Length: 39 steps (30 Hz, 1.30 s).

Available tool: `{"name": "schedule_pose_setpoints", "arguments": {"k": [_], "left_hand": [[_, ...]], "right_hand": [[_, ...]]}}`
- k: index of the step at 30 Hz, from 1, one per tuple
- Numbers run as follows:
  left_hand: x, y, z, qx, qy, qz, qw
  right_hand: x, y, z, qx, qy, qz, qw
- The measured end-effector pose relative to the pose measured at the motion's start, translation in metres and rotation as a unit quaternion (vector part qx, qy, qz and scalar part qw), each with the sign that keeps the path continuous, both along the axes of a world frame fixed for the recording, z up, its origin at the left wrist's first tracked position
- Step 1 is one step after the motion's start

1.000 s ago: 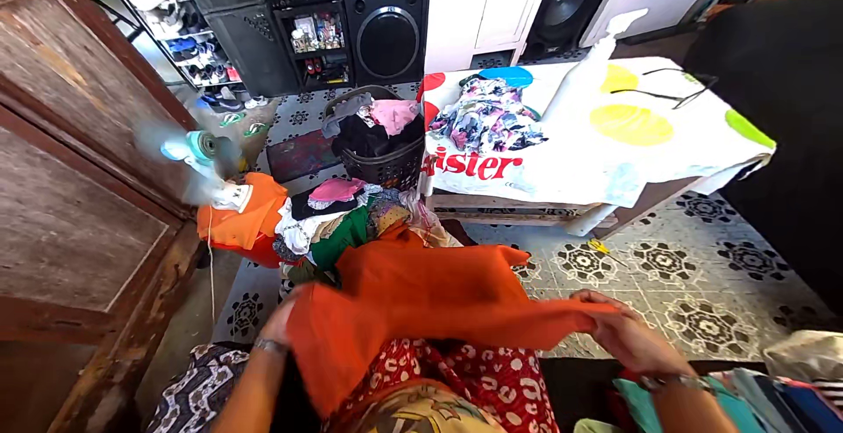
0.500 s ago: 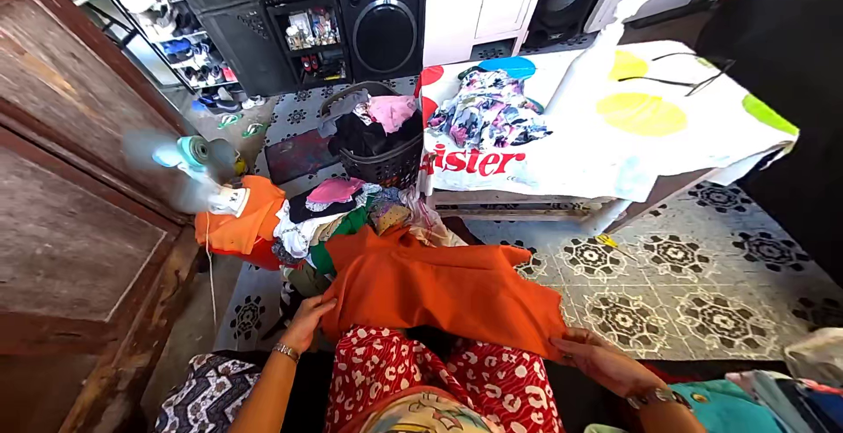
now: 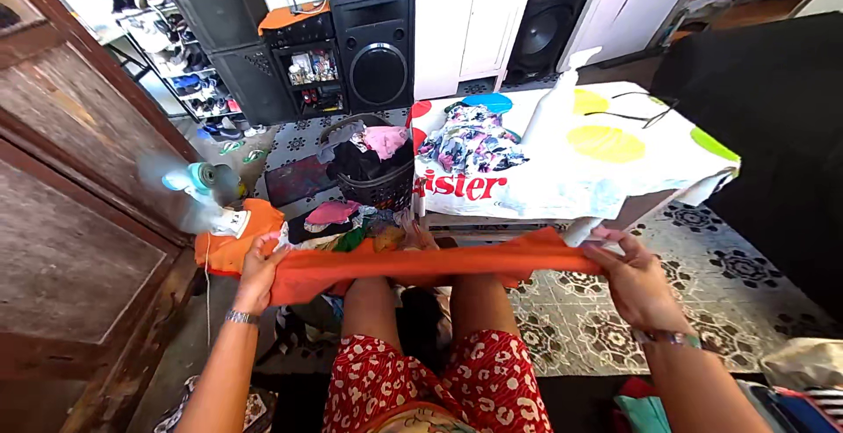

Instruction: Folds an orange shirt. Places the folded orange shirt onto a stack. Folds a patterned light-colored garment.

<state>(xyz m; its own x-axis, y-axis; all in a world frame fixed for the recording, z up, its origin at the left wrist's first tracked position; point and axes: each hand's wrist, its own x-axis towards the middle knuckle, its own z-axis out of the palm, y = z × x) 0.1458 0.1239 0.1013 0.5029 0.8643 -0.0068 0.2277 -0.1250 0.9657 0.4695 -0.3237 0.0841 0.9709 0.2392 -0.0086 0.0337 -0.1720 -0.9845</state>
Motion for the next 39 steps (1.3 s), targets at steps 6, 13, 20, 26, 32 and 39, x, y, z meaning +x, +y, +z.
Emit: {"name": "schedule_pose_setpoints", "arguments": {"k": [6,13,20,26,32,39], "left_hand": [[-0.095,-0.055,-0.090,-0.040,0.074,-0.189,0.978],[-0.119,-0.078,-0.105,-0.071,0.005,-0.155,0.985],[-0.145,-0.073,-0.077,-0.061,0.049,-0.341,0.937],[-0.148,-0.069,-0.106,-0.001,0.318,-0.398,0.861],[-0.091,-0.090,-0.091,0.100,0.244,-0.234,0.936],[-0.009,-0.150,-0.122,0.220,0.185,-0.153,0.946]], "right_hand": [[-0.059,-0.064,-0.101,-0.079,0.086,0.030,0.993],[-0.063,-0.073,-0.106,-0.048,0.079,0.022,0.995],[-0.058,-0.109,-0.087,-0.108,0.034,0.152,0.982],[-0.057,-0.112,-0.140,-0.352,0.118,0.300,0.879],[-0.067,-0.031,-0.116,-0.300,-0.089,0.147,0.938],[-0.096,0.075,-0.090,-0.268,-0.221,0.203,0.916]]}}
